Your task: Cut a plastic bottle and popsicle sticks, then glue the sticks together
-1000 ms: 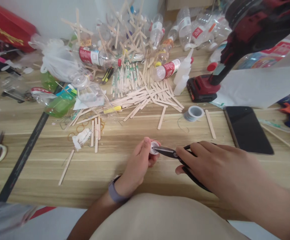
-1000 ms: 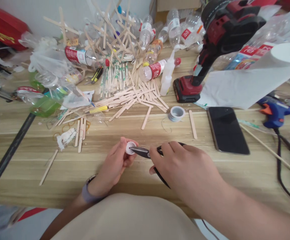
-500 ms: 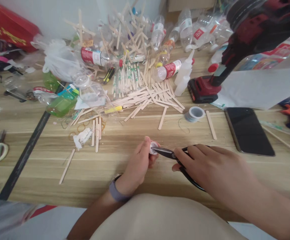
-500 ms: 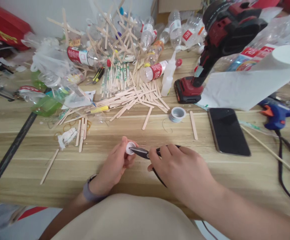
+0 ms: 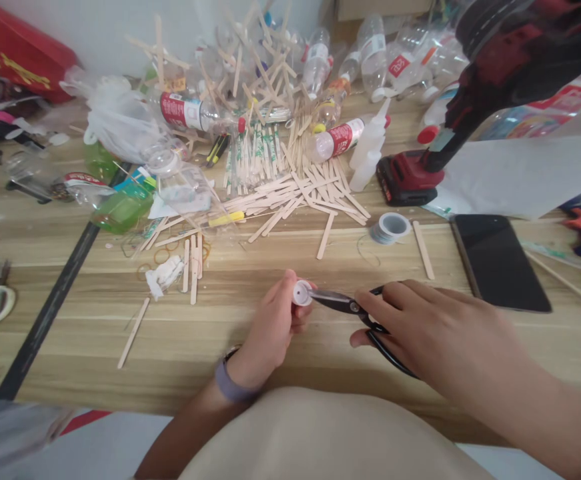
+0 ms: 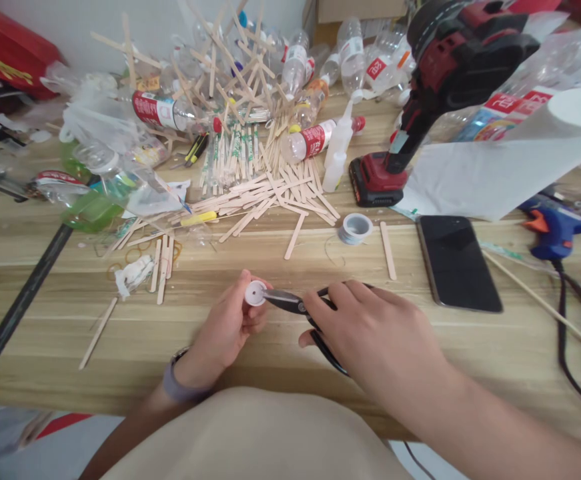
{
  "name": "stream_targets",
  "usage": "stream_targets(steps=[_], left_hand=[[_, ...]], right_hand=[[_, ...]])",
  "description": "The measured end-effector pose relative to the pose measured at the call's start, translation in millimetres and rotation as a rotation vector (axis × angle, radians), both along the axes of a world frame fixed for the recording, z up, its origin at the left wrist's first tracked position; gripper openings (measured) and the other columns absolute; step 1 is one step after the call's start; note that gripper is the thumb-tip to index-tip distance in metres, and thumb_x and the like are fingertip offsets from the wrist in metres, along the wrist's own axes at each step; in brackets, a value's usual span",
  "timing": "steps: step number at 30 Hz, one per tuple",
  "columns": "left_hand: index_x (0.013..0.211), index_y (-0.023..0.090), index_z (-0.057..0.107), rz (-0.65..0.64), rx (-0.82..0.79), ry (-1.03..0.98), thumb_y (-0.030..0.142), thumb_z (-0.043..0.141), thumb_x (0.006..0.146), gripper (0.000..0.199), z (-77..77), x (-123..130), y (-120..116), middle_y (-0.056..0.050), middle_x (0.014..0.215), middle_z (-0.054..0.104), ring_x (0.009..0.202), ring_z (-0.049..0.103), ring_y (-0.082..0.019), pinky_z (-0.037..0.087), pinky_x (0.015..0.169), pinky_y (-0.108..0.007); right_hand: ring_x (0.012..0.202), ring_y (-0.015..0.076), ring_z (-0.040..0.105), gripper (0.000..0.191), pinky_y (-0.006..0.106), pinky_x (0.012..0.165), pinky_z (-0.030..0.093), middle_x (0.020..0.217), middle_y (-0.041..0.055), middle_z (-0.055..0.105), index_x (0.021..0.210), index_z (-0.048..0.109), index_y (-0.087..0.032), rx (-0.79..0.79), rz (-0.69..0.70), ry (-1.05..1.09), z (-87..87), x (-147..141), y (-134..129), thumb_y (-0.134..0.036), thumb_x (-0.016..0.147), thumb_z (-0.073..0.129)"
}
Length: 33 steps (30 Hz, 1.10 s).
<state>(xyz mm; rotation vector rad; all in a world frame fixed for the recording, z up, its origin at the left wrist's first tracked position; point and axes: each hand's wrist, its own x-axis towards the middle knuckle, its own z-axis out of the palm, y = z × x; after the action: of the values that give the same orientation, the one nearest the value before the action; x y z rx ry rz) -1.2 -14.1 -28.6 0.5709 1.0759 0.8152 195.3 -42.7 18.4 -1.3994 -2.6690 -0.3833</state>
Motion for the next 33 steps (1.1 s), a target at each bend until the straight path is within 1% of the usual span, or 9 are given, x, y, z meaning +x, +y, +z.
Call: stream_targets(steps=[2,3,5,7,9,15,20,28,33], left_hand=[[0.083,0.016,0.057,-0.013,0.026,0.029,0.065,0.054,0.084,0.050,-0.2,1,-1,0.008,0.052,0.033,0.046,0.024,-0.007,0.017,0.043,-0.020],[0.082,0.016,0.056,-0.019,0.038,0.044,0.065,0.053,0.084,0.049,-0.2,1,-2,0.008,0.052,0.033,0.046,0.025,-0.007,0.017,0.043,-0.020],[0.080,0.017,0.055,-0.034,0.060,0.073,0.066,0.052,0.085,0.049,0.0,1,-2,0.008,0.052,0.033,0.046,0.026,-0.007,0.018,0.043,-0.020],[0.081,0.017,0.056,-0.053,0.070,0.094,0.066,0.050,0.086,0.050,0.2,1,-3,0.007,0.052,0.033,0.046,0.027,-0.007,0.019,0.043,-0.021],[0.083,0.016,0.057,-0.066,0.067,0.103,0.067,0.049,0.086,0.052,0.6,1,-3,0.007,0.053,0.034,0.047,0.027,-0.007,0.019,0.044,-0.021],[0.085,0.016,0.058,-0.060,0.067,0.145,0.068,0.047,0.088,0.053,0.6,2,-4,0.006,0.054,0.035,0.048,0.029,-0.008,0.022,0.046,-0.022],[0.088,0.016,0.059,-0.048,0.077,0.181,0.064,0.043,0.091,0.051,-1.9,4,-6,0.006,0.056,0.037,0.049,0.029,-0.009,0.024,0.047,-0.023],[0.090,0.016,0.060,-0.026,0.082,0.194,0.065,0.043,0.091,0.052,-4.7,4,-7,0.006,0.057,0.037,0.049,0.031,-0.009,0.026,0.047,-0.023],[0.089,0.016,0.060,-0.040,0.093,0.178,0.062,0.042,0.093,0.050,-5.9,2,-7,0.006,0.058,0.037,0.049,0.030,-0.009,0.026,0.047,-0.022]], right_hand=[[0.059,0.0215,0.062,0.052,0.033,0.060,0.027,0.066,0.0007,0.057,0.090,0.067,-0.021,-0.013,0.010,-0.008,-1.3,-2,2,-0.047,0.105,0.025],[0.060,0.0216,0.062,0.042,0.033,0.061,0.028,0.067,0.0002,0.057,0.090,0.067,-0.021,-0.015,0.011,-0.014,-2.1,-3,2,-0.047,0.103,0.036],[0.060,0.0212,0.062,0.024,0.033,0.061,0.027,0.066,-0.0016,0.057,0.090,0.067,-0.022,-0.018,0.008,-0.022,-3.3,-4,3,-0.044,0.093,0.059],[0.059,0.0209,0.062,0.022,0.032,0.060,0.026,0.064,-0.0028,0.057,0.088,0.067,-0.022,-0.020,0.014,-0.026,-3.6,-5,4,-0.043,0.083,0.073],[0.057,0.0207,0.062,0.026,0.032,0.058,0.025,0.063,-0.0032,0.057,0.086,0.067,-0.022,-0.027,0.018,-0.026,-2.9,-6,4,-0.043,0.078,0.078],[0.052,0.0214,0.062,0.026,0.031,0.054,0.023,0.059,-0.0028,0.056,0.078,0.064,-0.021,-0.054,0.000,-0.016,-1.1,-10,1,-0.037,0.071,0.084],[0.050,0.0219,0.061,0.027,0.031,0.052,0.022,0.057,-0.0023,0.057,0.076,0.063,-0.021,-0.097,-0.022,-0.006,-5.6,-11,-1,-0.036,0.070,0.085],[0.052,0.0210,0.062,0.021,0.031,0.052,0.023,0.060,-0.0015,0.060,0.079,0.063,-0.021,-0.102,-0.034,0.010,-13.7,-11,-7,-0.036,0.080,0.077],[0.055,0.0212,0.063,0.017,0.031,0.054,0.024,0.063,-0.0013,0.061,0.083,0.063,-0.022,-0.138,-0.046,0.000,-13.0,-9,-7,-0.036,0.086,0.071]])
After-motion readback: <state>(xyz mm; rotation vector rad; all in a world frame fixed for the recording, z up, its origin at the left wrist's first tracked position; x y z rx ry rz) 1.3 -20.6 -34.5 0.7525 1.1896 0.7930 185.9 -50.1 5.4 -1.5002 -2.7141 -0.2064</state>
